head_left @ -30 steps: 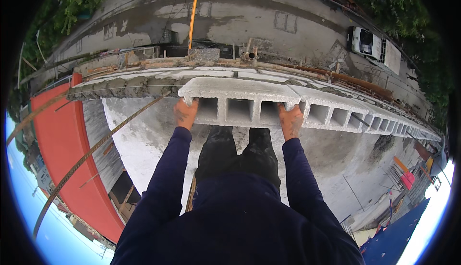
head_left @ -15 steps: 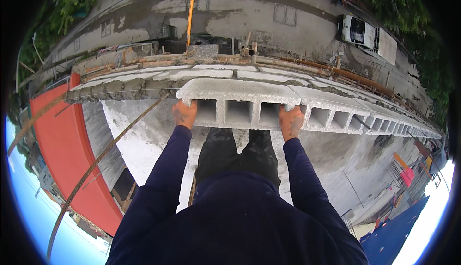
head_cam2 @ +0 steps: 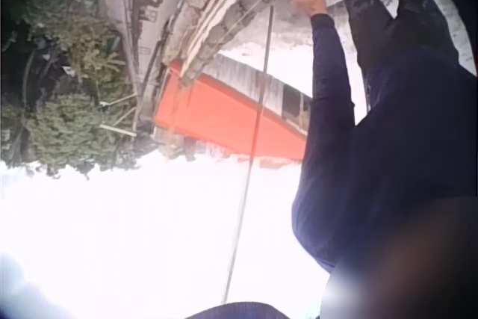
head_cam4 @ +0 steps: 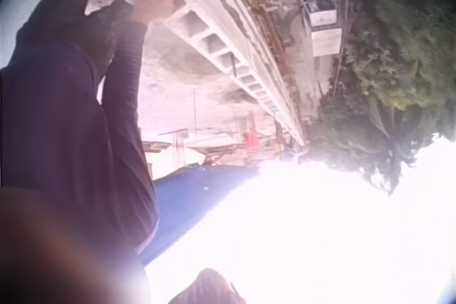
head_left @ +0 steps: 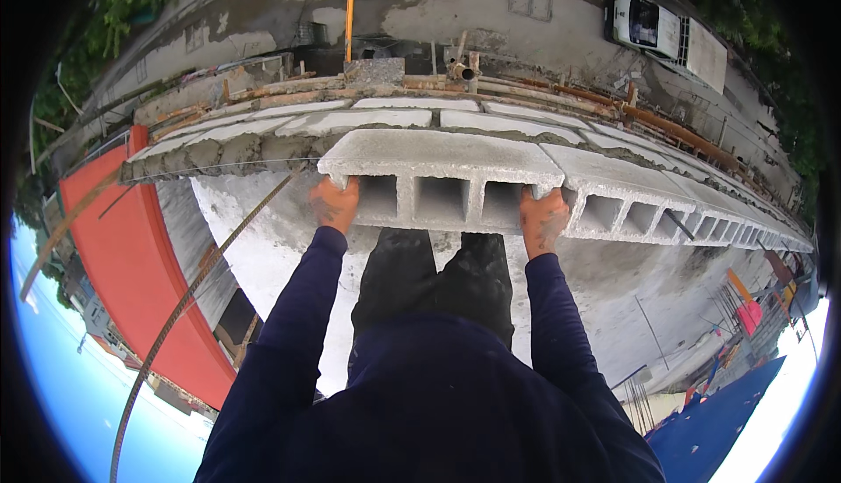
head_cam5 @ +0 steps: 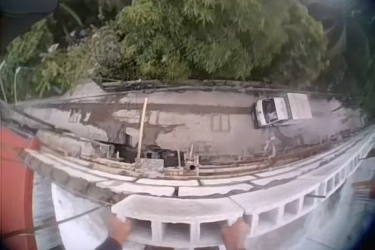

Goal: The person repeatedly picks up hollow concrete blocks from a stack and places them onto a partially built wall. They align each block with the existing row and adjust its position by hand.

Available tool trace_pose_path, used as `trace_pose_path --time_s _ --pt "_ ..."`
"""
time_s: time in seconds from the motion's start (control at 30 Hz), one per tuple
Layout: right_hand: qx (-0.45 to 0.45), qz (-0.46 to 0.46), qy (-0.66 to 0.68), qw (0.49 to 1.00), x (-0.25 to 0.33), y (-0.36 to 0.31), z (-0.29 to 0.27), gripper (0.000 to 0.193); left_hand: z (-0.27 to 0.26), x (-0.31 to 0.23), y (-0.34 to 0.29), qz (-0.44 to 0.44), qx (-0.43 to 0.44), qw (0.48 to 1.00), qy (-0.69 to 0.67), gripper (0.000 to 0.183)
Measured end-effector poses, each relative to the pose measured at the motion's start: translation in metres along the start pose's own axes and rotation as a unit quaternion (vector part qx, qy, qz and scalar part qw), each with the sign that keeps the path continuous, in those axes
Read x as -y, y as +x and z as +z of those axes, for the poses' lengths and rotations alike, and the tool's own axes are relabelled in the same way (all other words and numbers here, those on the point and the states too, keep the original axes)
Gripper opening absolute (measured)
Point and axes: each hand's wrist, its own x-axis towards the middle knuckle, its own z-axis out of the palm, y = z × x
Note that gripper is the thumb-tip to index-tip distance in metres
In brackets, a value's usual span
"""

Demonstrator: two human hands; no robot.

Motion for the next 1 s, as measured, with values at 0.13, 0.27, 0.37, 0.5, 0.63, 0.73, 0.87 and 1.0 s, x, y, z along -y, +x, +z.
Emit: trace_pose_path --time_s 0.13,0.27,0.37,0.5,0.63,0.73,0.87,1.0 --pt "0.014 -0.002 0.018 1.0 -0.001 -0.001 0.0 0.047 0.002 0.001 -0.003 0.014 -0.025 1.0 -0.013 0.028" --pt "-0.027 -0.003 0.032 0.999 -0.003 -0.004 0.002 0.045 0.004 0.0 -0.003 0.012 -0.029 0.999 0.002 0.028" --pt "0.008 0.005 0.034 0.999 -0.002 -0.002 0.004 0.045 0.0 -0.001 0.0 0.032 -0.004 0.999 -0.003 0.027" --pt "-0.021 -0.006 0.016 1.0 -0.002 0.001 0.007 0.043 0.001 0.0 -0.005 0.015 -0.004 0.999 -0.046 0.026" --pt "-0.042 -0.024 0.033 0.998 -0.004 0.001 0.009 0.042 0.005 0.004 -0.004 0.045 -0.01 0.999 -0.02 0.028" --pt "-0.036 -0.009 0.027 0.999 -0.004 0.0 0.01 0.042 0.01 0.006 0.0 0.028 0.0 1.0 0.004 0.03" --pt "-0.023 0.004 0.013 1.0 -0.002 0.001 0.009 0.041 0.009 0.003 -0.001 0.01 0.014 0.997 0.075 0.029" --pt "-0.022 0.018 0.031 0.999 -0.001 0.001 0.008 0.041 0.007 -0.004 -0.003 0.012 -0.014 1.0 0.003 0.033"
